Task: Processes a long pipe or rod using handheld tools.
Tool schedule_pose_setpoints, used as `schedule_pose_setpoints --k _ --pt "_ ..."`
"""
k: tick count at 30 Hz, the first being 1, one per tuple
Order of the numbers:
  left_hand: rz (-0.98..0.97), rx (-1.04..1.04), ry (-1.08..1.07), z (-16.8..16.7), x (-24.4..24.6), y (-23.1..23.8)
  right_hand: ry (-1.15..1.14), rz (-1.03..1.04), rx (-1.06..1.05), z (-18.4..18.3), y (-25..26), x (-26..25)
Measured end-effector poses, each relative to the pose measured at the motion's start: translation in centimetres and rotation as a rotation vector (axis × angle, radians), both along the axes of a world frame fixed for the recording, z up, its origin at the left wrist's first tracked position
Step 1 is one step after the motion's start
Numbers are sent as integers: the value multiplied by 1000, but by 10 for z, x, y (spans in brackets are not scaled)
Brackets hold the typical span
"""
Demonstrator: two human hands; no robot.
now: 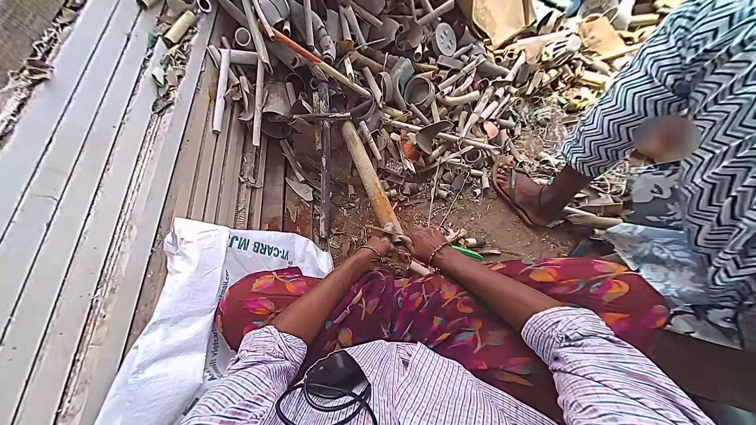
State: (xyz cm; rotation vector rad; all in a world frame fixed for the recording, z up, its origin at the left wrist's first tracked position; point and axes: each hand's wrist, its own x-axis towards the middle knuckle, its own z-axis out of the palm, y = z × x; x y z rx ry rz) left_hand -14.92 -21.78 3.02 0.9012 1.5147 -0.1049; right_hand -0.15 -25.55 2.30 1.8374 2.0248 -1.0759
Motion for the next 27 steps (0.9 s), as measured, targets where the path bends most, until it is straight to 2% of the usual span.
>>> schedule_pose_setpoints --k 3,7,10,13,17,21,25,27 --pt "-19 14 23 6 0 2 16 0 -34 8 -4 -7" --pt "-17 0 5 1 0 0 -26 -2 7 -2 0 0" --pt "-51 21 55 10 1 0 1 7 -21 9 -6 -7" --pt "-59 30 39 4 1 -3 -31 11 6 0 -2 0" --pt "-76 36 81 10 2 -1 -4 -1 -11 11 -9 -10" --pt "-117 44 34 1 2 -5 -55 -91 -35 -1 3 11" --pt "-156 27 82 9 6 -5 0 -5 -17 14 -10 -7" --pt "-164 22 66 9 5 -3 -3 -32 -19 7 -5 -4"
